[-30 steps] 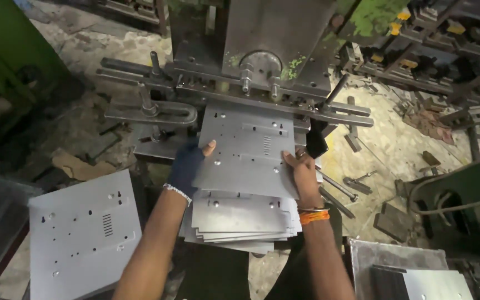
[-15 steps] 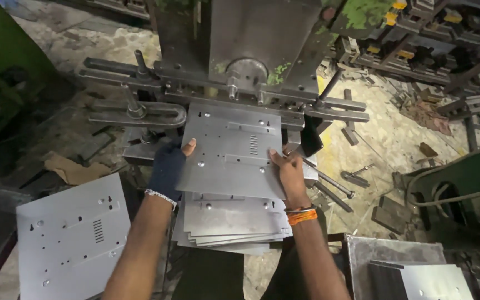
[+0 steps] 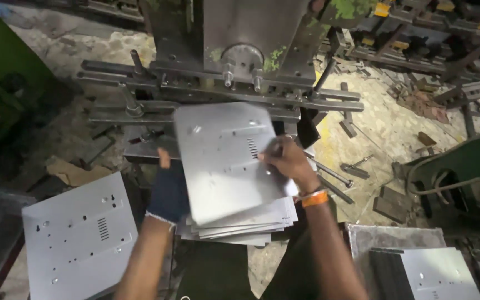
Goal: The worker is organizing and stacking stamped metal plates at a factory workstation.
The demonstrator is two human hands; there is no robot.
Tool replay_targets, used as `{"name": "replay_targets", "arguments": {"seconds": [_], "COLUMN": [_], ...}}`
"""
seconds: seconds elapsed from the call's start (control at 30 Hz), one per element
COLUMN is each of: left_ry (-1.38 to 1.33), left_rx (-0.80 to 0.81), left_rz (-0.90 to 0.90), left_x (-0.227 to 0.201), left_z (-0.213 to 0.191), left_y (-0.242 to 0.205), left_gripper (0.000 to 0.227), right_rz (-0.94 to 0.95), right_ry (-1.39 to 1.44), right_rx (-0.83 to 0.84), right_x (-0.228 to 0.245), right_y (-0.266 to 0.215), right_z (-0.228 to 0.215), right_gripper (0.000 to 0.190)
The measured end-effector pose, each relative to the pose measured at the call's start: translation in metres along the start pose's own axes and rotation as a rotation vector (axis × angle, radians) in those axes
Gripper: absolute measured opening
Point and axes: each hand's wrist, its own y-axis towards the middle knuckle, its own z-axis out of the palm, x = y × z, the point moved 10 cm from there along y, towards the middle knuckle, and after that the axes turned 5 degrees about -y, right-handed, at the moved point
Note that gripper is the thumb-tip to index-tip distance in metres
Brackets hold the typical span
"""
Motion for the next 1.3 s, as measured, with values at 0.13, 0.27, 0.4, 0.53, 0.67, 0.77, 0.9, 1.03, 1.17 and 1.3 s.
{"name": "replay_targets", "arguments": {"seconds": [0.13, 0.27, 0.4, 0.53, 0.67, 0.77, 0.9, 1.03, 1.17, 1.3], "left_ry": [0.211, 0.787, 0.881, 0.690, 0.535, 0.710, 0.972, 1.276, 1.584, 1.447], "left_rx": [0.234, 0.195, 0.076, 0.094, 0.089, 0.005, -0.109, -0.230, -0.337, -0.262], "left_rz": [0.247, 0.486, 0.248, 0.163, 0.105, 0.131, 0.144, 0.293, 0.545, 0.713], "left_x": [0.011, -0.008, 0.001, 0.013, 0.004, -0.006, -0.024, -0.064, -0.090, -0.095], "left_z": [-0.017, 0.008, 0.012, 0.005, 0.003, -0.015, -0.049, -0.053, -0.032, -0.034], "left_y": [-0.004, -0.020, -0.037, -0.021, 0.021, 0.072, 0.162, 0.168, 0.142, 0.141], "left_gripper": [0.091, 0.075, 0.059, 0.055, 0.059, 0.065, 0.079, 0.088, 0.083, 0.082], "right_rz": [-0.407, -0.680, -0.598, -0.645, -0.279, -0.044, -0.089, 0.040, -0.098, -0.137], "right_ry": [0.127, -0.273, -0.296, -0.404, -0.042, 0.413, 0.820, 0.736, 0.854, 0.795], "right_rx": [0.218, 0.146, 0.076, -0.162, -0.343, -0.181, -0.111, -0.143, -0.091, -0.174], "right_x": [0.055, 0.125, 0.115, 0.077, 0.012, -0.025, -0.019, -0.048, -0.021, -0.047], "right_y": [0.006, -0.029, -0.042, -0.053, -0.045, -0.033, -0.010, 0.034, 0.029, 0.046], "right_z": [0.027, 0.056, 0.069, 0.044, -0.018, -0.012, 0.000, 0.019, 0.023, 0.032], "right_gripper": [0.076, 0.095, 0.102, 0.065, 0.070, 0.052, 0.032, 0.032, 0.027, 0.029]}}
